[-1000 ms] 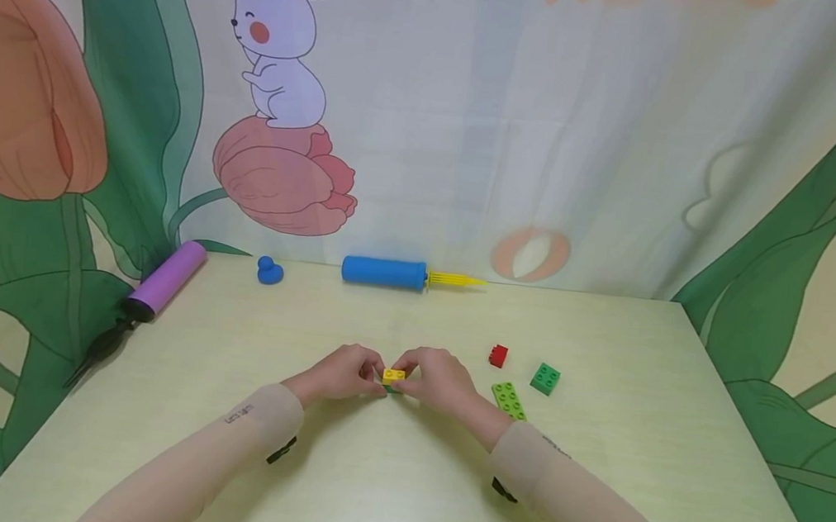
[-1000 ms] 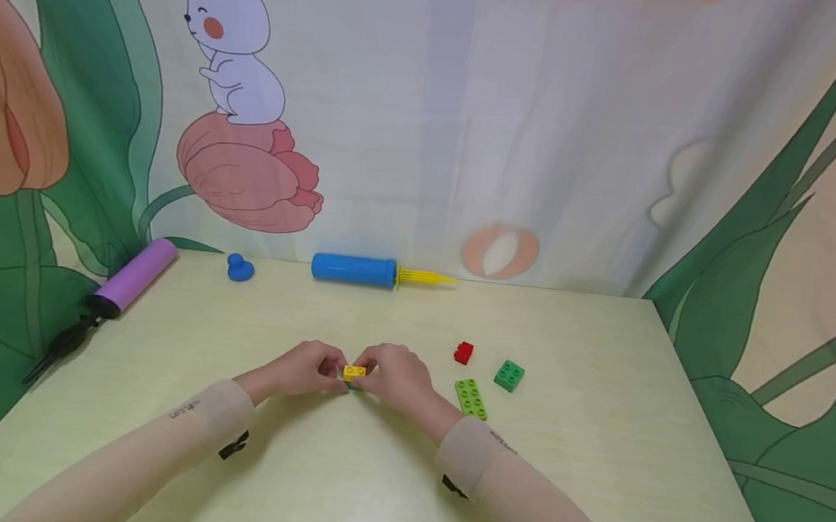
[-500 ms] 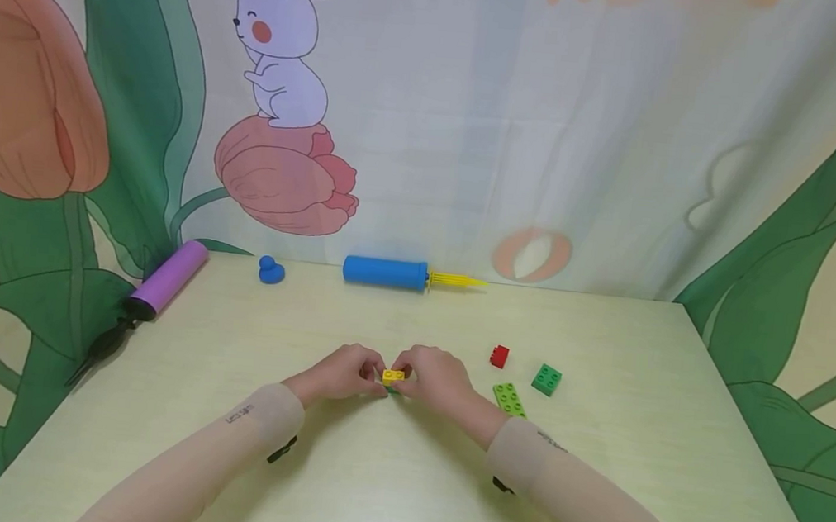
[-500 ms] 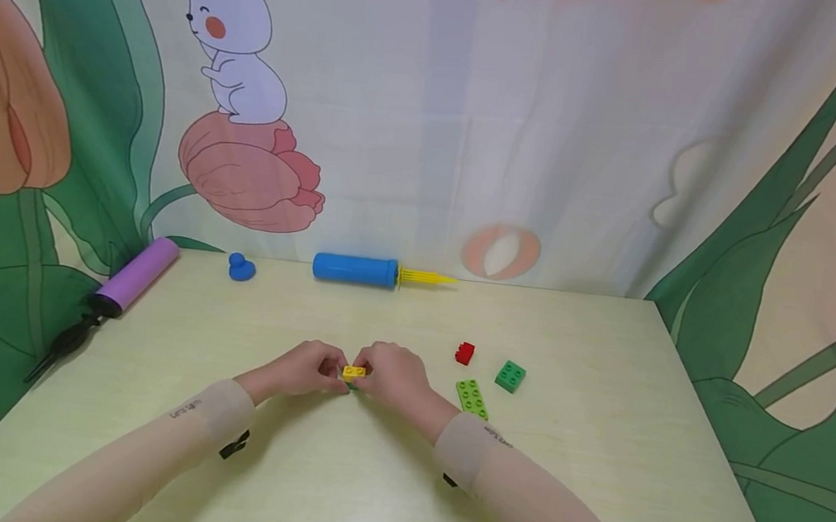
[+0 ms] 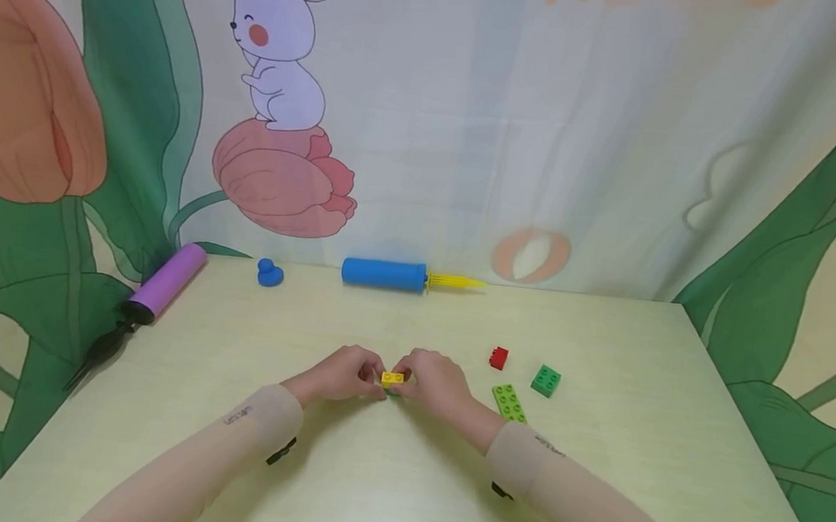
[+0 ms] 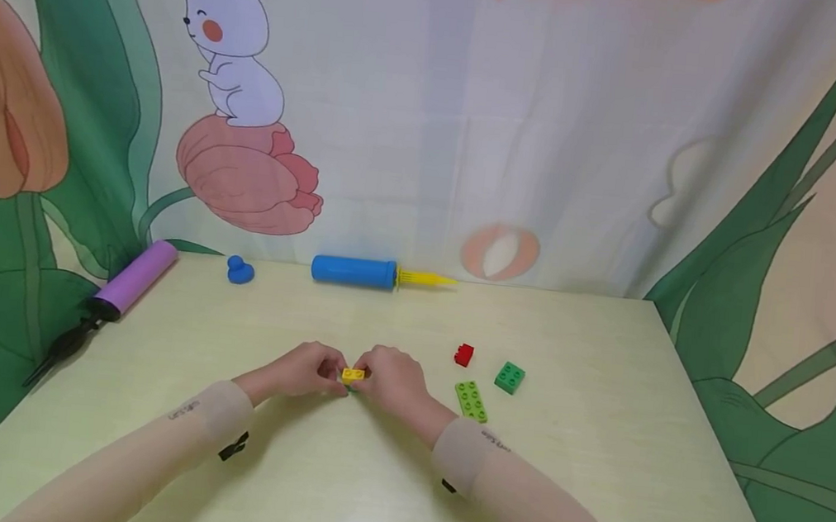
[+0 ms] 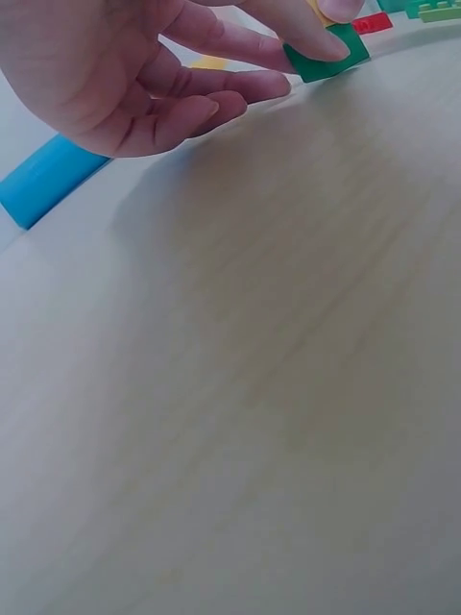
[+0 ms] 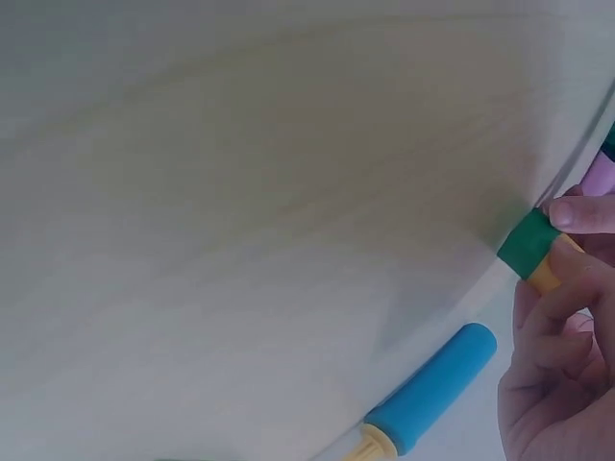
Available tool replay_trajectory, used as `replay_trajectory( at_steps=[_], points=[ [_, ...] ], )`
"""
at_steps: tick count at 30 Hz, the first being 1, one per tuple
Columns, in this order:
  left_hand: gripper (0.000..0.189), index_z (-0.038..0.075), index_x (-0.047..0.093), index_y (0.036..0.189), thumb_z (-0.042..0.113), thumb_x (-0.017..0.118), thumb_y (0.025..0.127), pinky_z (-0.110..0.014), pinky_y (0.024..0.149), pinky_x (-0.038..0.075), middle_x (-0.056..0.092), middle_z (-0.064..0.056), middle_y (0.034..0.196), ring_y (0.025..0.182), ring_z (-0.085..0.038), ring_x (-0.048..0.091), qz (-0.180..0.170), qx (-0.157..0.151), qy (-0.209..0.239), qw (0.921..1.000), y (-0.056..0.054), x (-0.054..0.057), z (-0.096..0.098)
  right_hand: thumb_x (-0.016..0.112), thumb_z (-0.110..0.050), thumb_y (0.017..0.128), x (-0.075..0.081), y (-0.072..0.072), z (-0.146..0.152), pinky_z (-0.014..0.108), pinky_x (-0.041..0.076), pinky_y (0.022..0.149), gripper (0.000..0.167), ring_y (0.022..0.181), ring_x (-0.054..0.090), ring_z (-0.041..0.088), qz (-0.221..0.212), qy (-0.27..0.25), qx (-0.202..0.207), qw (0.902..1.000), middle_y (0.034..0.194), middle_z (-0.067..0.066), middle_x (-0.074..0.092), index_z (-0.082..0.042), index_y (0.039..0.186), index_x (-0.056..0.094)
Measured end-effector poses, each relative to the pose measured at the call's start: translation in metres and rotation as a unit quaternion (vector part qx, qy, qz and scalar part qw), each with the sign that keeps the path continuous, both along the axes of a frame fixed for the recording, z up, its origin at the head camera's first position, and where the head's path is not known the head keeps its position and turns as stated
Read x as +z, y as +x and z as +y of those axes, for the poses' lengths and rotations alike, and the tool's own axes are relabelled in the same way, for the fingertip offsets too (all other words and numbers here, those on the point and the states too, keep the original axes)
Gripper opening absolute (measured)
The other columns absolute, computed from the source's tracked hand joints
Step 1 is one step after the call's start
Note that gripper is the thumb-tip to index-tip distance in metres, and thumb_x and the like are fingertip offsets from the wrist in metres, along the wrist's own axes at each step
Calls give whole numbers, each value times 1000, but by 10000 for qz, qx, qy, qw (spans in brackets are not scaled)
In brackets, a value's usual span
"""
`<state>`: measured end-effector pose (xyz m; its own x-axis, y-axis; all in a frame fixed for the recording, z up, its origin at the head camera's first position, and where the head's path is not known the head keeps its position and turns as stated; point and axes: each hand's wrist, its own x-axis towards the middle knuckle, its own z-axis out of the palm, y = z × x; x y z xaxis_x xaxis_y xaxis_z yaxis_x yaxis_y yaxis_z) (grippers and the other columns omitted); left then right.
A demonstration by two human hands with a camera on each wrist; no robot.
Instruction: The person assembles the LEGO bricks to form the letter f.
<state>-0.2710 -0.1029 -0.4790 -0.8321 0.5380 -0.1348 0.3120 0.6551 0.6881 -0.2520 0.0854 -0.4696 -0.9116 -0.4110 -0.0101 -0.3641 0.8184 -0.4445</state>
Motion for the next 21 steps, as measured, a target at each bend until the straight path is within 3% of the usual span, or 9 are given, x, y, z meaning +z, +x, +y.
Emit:
replay_trajectory(
  at_steps=[10,21],
  points=[
    [17,9,67,92,14,79,81,-26,59,40,56,-2,67,62,-14,47,32,97,-77,9999,4,-1,1,80,-29,80,0,-2,4,27,45,64,22,75,54,11,-32,107,98,9999,83,-10,64,-19,99,74],
    [16,11,71,88,15,83,77,-27,59,40,57,-2,65,61,-13,48,-268,62,-79,9996,7,2,-2,79,-29,81,-8,-4,12,26,46,65,23,74,57,9,-542,-175,-179,9982,80,-12,65,-17,100,73]
  ],
)
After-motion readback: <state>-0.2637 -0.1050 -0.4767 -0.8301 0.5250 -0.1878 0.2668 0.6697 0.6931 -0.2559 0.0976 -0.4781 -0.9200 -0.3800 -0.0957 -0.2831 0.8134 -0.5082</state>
